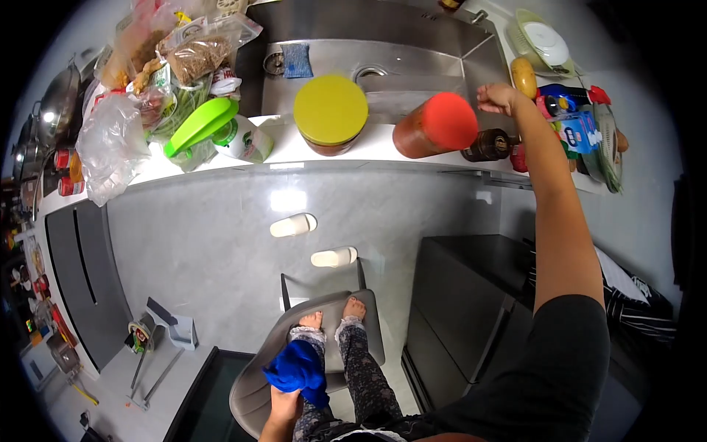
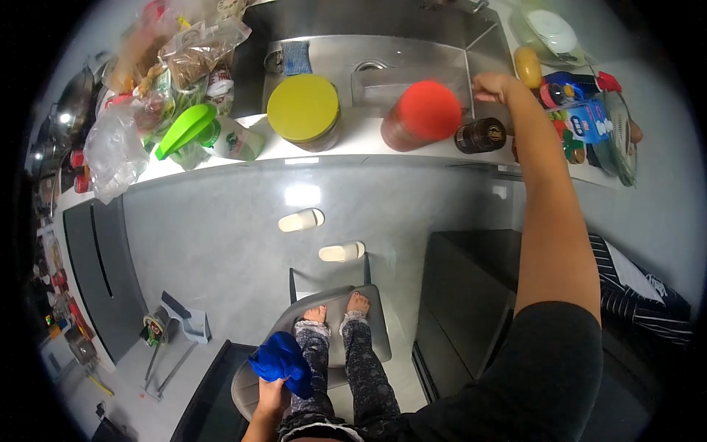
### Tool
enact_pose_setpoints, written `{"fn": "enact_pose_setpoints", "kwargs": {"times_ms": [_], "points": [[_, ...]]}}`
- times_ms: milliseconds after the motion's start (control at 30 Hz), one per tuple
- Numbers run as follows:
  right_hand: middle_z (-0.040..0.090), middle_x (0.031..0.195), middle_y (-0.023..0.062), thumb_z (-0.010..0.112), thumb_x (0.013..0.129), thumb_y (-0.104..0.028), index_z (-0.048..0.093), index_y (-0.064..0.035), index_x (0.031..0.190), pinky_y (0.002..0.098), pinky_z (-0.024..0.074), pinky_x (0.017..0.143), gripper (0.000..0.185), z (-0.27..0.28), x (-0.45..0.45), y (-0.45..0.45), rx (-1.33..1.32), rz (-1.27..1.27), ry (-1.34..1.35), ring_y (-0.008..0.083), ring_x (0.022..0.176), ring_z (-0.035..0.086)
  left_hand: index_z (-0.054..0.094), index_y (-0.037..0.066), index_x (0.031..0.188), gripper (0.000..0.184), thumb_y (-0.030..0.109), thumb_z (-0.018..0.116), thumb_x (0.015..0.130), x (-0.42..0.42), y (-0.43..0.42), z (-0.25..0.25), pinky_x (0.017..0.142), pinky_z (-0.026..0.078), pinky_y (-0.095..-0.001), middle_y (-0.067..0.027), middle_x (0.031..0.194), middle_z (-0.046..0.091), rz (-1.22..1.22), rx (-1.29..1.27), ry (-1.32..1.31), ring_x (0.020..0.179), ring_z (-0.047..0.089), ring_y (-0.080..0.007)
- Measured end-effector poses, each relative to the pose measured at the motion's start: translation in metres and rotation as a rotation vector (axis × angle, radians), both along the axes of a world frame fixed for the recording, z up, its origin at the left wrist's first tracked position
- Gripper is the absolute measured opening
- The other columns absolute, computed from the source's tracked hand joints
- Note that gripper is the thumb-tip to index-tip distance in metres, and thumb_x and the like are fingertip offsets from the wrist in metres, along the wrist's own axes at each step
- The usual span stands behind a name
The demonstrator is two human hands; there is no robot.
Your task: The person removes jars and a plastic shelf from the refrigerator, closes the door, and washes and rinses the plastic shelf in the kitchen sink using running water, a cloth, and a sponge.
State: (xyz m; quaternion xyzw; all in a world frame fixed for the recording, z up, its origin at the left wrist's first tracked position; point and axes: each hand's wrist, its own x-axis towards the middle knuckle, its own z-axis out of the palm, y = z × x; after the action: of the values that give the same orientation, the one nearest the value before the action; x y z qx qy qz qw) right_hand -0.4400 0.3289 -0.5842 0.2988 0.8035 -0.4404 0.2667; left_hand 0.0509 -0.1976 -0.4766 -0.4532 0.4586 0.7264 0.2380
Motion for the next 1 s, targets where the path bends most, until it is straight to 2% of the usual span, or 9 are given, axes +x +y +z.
{"fn": "enact_pose_setpoints", "kwargs": {"times_ms": [133,267,333,433,500,567,800,900,1000], "points": [[0.056,0.095,0.0071,0.054,0.081,-0.004,0.045,-0.0036,0.113,0.0214,0.0522,0.071,0.033,0.056,-0.006,-0.011,-0.124,-0.145,0.232,0.0171,0.083,0.059,0.043,0.003,0.117,0.051,0.0,0.062,0.069,0.003,-0.003,0.014,0.087,0.043,-0.0352,-0.0078,0.106,0.053,0.002,0.043,0.063,0.097,0.054,-0.021],[0.056,0.105,0.0108,0.049,0.085,-0.007,0.043,-0.0004,0.118,0.023,0.049,0.078,0.033,0.139,0.039,-0.051,-0.219,-0.207,0.708,0.0178,0.093,0.057,0.045,0.002,0.115,0.046,-0.001,0.061,0.072,-0.015,0.008,0.046,0.082,0.045,-0.033,-0.0057,0.102,0.054,0.028,0.143,0.124,0.092,0.055,-0.0185],[0.055,0.109,0.0129,0.047,0.087,-0.008,0.042,0.0017,0.119,0.0249,0.0481,0.078,0.034,0.181,0.1,-0.088,-0.414,-0.301,0.88,0.0189,0.095,0.057,0.038,0.0,0.121,0.053,0.0,0.053,0.07,-0.024,0.011,0.054,0.087,0.043,-0.0373,-0.0123,0.109,0.051,-0.036,0.197,0.158,0.1,0.053,-0.0247],[0.055,0.11,0.0125,0.05,0.084,-0.013,0.046,-0.0004,0.116,0.0306,0.0444,0.083,0.035,0.23,0.225,-0.159,-0.599,-0.458,0.811,0.0205,0.097,0.056,0.046,0.003,0.11,0.041,-0.001,0.055,0.07,-0.051,0.021,0.064,0.073,0.049,-0.034,-0.0075,0.09,0.056,0.006,0.453,0.107,0.082,0.058,-0.0202],[0.055,0.109,0.012,0.05,0.082,-0.011,0.048,-0.0008,0.113,0.0324,0.044,0.084,0.033,0.261,0.312,-0.197,-0.578,-0.564,0.694,0.0214,0.097,0.056,0.051,0.001,0.102,0.03,-0.001,0.052,0.072,-0.082,0.032,0.103,0.074,0.049,-0.0345,-0.0084,0.09,0.058,-0.049,0.48,0.136,0.082,0.058,-0.0205],[0.056,0.108,0.0122,0.05,0.083,-0.012,0.049,-0.0013,0.111,0.0336,0.0442,0.085,0.03,0.289,0.397,-0.222,-0.609,-0.669,0.601,0.0218,0.098,0.056,0.049,-0.006,0.105,0.032,0.001,0.048,0.074,-0.104,0.043,0.137,0.083,0.047,-0.0388,-0.0123,0.098,0.057,-0.158,0.623,0.27,0.09,0.057,-0.025],[0.057,0.105,0.0106,0.049,0.086,-0.012,0.051,-0.0021,0.109,0.0307,0.0441,0.083,0.025,0.425,0.604,-0.274,-0.327,-0.811,0.661,0.0168,0.093,0.055,0.043,-0.003,0.116,0.044,-0.002,0.05,0.073,-0.091,0.079,0.236,0.09,0.042,-0.0409,-0.0135,0.108,0.054,-0.622,0.815,0.269,0.1,0.053,-0.0267],[0.057,0.103,0.0082,0.049,0.085,-0.008,0.051,-0.0027,0.108,0.028,0.0438,0.081,0.024,0.47,0.681,-0.299,-0.116,-0.881,0.796,0.0141,0.091,0.054,0.035,0.002,0.127,0.056,-0.004,0.053,0.075,-0.076,0.084,0.24,0.098,0.035,-0.0455,-0.0145,0.123,0.046,-0.882,0.883,0.236,0.114,0.045,-0.0301],[0.057,0.099,0.0054,0.05,0.083,-0.003,0.051,-0.0024,0.108,0.0259,0.044,0.078,0.025,0.473,0.751,-0.325,0.085,-0.951,0.821,0.0118,0.088,0.054,0.047,0.002,0.116,0.052,0.018,0.068,0.071,-0.042,0.11,0.276,0.094,0.039,-0.0406,-0.0111,0.115,0.05,-1.19,0.945,0.355,0.109,0.048,-0.0271]]}}
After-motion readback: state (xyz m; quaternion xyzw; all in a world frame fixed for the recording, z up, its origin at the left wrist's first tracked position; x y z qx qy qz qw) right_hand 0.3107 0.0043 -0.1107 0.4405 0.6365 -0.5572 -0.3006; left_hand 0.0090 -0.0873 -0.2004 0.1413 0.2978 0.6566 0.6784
